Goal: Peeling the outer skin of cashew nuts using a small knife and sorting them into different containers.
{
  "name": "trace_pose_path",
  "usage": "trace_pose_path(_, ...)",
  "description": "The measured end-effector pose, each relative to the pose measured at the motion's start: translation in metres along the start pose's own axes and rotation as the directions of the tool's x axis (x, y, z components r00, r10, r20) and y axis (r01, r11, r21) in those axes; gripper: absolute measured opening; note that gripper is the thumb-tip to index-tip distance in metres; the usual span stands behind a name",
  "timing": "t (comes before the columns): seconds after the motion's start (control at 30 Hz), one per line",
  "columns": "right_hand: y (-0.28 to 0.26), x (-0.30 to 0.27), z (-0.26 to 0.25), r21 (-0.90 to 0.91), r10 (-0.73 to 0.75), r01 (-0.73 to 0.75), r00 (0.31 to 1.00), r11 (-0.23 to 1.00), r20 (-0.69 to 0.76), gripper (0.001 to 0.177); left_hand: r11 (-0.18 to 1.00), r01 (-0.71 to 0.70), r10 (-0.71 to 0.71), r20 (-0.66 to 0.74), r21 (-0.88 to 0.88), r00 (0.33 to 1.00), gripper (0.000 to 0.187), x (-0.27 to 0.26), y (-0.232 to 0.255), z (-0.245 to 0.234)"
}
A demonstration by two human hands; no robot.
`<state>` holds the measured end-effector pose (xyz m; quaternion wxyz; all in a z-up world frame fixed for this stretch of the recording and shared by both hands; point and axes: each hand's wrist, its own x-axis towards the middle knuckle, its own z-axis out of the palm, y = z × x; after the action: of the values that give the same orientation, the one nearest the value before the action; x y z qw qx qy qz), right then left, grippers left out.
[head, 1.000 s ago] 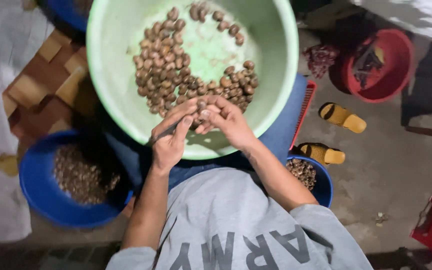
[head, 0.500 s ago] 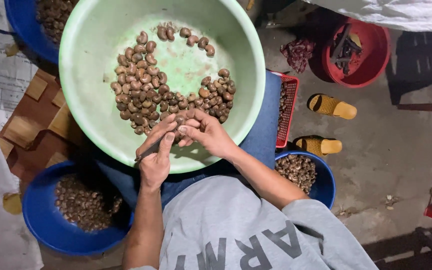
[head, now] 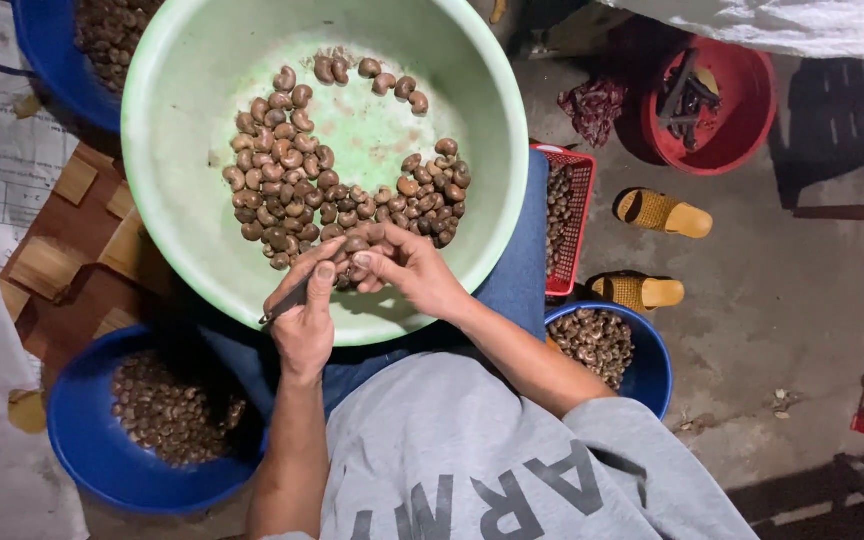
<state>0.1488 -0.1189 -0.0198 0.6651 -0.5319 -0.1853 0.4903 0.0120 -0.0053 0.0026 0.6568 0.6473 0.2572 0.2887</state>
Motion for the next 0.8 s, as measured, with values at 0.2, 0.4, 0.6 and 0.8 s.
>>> trace_pose_path(0.2,0.008,0.001,0.003,0.104,-0.006,0.012,0.998,0.995,-0.057,0.036,1.0,0.011,-0.011,0.0,0.01,1.0,0.026,-0.001,-0.002,-0.001)
trace_pose_path(0.4,0.001,-0.002,0.007,0.138,-0.006,0.013,0.999,0.99,-0.051,0.039,0.996,-0.086,0.086,-0.024,-0.011,0.996,0.023,-0.001,-0.005,0.003)
trace_pose_path(0.6,-0.005,-0.003,0.009,0.078,-0.017,0.02,0.999,0.997,-0.033,0.039,0.996,-0.094,0.094,-0.04,-0.005,0.995,0.023,-0.001,0.002,0.006)
trace_pose_path(0.8,0.004,-0.002,0.002,0.054,-0.08,0.079,0.996,0.995,0.032,0.044,0.99,-0.135,0.135,0.003,-0.031,0.991,0.024,0.0,0.004,0.006)
